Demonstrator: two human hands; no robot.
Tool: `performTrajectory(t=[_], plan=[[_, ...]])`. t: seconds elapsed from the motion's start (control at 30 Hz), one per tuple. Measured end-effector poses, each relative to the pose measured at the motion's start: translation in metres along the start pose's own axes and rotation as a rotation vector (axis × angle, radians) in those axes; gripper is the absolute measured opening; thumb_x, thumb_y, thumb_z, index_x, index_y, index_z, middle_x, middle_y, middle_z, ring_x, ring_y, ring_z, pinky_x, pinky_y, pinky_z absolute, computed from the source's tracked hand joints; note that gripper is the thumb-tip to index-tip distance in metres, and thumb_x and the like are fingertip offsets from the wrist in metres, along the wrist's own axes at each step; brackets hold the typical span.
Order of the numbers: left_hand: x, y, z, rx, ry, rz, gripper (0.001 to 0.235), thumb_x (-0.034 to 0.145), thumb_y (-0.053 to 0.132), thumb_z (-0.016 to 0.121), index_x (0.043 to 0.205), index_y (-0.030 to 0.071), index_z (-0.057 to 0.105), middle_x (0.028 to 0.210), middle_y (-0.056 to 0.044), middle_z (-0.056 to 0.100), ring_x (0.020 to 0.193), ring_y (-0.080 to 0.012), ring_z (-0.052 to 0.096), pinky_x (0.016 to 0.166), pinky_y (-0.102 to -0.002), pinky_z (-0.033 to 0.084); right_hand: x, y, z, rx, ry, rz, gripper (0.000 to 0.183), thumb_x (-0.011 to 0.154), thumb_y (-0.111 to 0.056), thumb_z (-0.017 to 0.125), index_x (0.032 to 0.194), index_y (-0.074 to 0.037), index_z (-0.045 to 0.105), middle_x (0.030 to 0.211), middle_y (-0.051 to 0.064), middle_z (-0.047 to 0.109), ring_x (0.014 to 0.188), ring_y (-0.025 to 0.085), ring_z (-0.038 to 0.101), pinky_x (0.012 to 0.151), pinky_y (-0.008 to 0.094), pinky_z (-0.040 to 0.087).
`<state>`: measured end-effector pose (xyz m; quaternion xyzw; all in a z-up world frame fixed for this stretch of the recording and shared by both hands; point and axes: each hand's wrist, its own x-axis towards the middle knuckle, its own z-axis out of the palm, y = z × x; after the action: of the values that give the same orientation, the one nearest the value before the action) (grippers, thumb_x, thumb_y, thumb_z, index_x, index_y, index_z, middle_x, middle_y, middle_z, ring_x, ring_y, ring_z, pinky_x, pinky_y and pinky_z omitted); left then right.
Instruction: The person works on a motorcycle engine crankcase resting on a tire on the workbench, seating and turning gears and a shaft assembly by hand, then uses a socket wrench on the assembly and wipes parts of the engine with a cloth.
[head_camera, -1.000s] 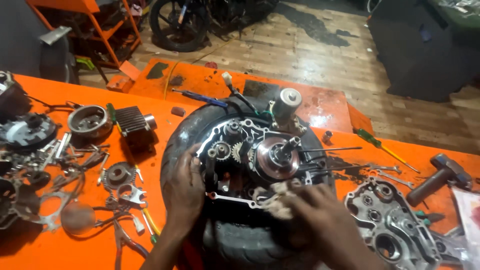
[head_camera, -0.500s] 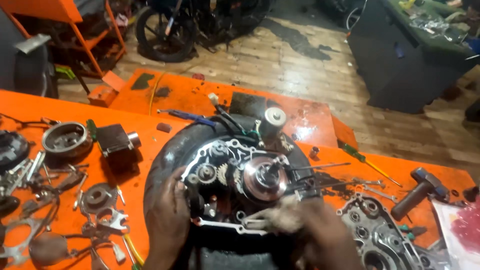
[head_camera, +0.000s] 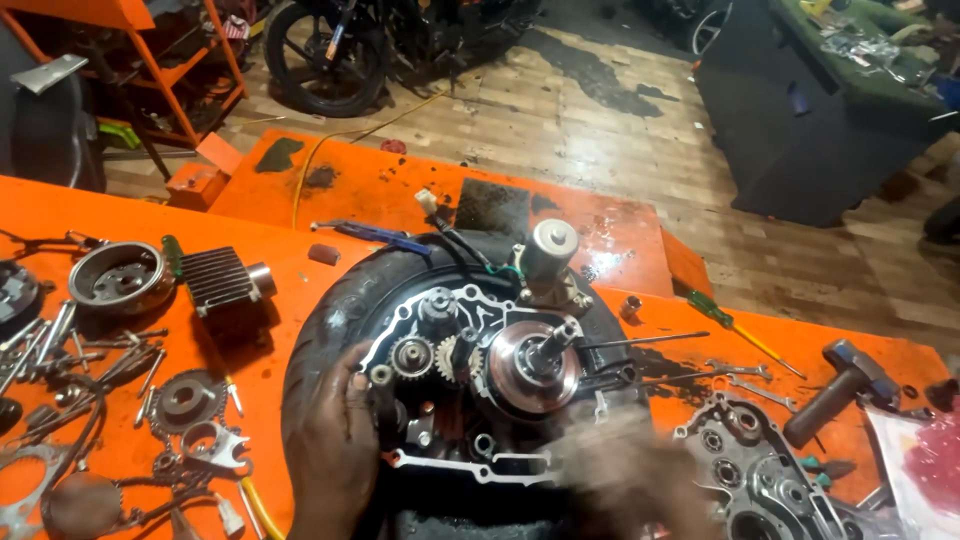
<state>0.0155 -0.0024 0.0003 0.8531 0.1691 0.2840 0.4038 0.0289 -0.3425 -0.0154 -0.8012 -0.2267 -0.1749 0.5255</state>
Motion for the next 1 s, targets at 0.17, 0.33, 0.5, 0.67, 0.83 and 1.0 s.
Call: performTrajectory(t=[0.17,0.33,0.5,0.67,0.83,1.0], plan=[[0.001,-0.006,0.005,-0.016,-0.028,-0.065,0.034,0.1,0.02,0.05,0.128,0.016,0.068,0.113,-0.017,0.073,0.103,-0.0351,0.07,0.086,-0.044,0.052,0.039,-0.021,0.006,0.065,-0.213,0.627,0.048,0.074,-0.023,0.08,0.121,-0.011,0.075,0.108,0.012,0.074,0.104,0.026,0.075,0.095,0.035,0.056],[-0.001,-0.007,0.005,-0.061,-0.018,-0.05,0.036,0.099,0.018,0.048,0.13,0.015,0.067,0.112,-0.018,0.073,0.103,-0.0337,0.071,0.086,-0.042,0.054,0.064,-0.036,-0.024,-0.269,-0.058,0.041,0.04,0.083,-0.025,0.07,0.121,-0.012,0.07,0.12,0.007,0.065,0.102,0.022,0.072,0.088,0.035,0.057],[-0.002,-0.009,0.007,-0.021,-0.003,-0.054,0.035,0.098,0.02,0.051,0.127,0.014,0.07,0.108,-0.018,0.073,0.101,-0.0332,0.07,0.088,-0.043,0.052,0.051,0.009,-0.032,0.436,-0.29,0.502,0.032,0.079,-0.002,0.067,0.108,-0.007,0.079,0.102,0.014,0.066,0.091,0.024,0.069,0.081,0.037,0.056],[-0.001,-0.01,0.01,-0.008,0.0,-0.067,0.034,0.099,0.023,0.051,0.126,0.015,0.07,0.109,-0.016,0.074,0.103,-0.0328,0.07,0.087,-0.042,0.052,0.141,-0.034,-0.046,-0.28,-0.442,0.116,0.044,0.073,0.007,0.071,0.111,-0.014,0.079,0.103,0.004,0.069,0.089,0.016,0.071,0.076,0.03,0.058],[0.003,-0.01,0.006,-0.011,0.054,0.028,0.032,0.1,0.023,0.051,0.125,0.014,0.07,0.113,-0.014,0.075,0.106,-0.0331,0.07,0.088,-0.042,0.053,0.229,-0.081,0.026,-0.225,-0.583,-0.156,0.055,0.072,0.007,0.073,0.121,-0.016,0.073,0.12,0.006,0.072,0.106,0.019,0.074,0.087,0.032,0.059],[0.002,-0.009,0.006,-0.102,-0.034,-0.136,0.034,0.099,0.022,0.05,0.126,0.015,0.069,0.116,-0.013,0.075,0.108,-0.0292,0.073,0.089,-0.039,0.055,0.267,-0.079,0.107,-0.393,-0.989,-0.436,0.037,0.073,-0.021,0.082,0.109,-0.015,0.074,0.121,0.007,0.068,0.109,0.028,0.07,0.087,0.04,0.057]])
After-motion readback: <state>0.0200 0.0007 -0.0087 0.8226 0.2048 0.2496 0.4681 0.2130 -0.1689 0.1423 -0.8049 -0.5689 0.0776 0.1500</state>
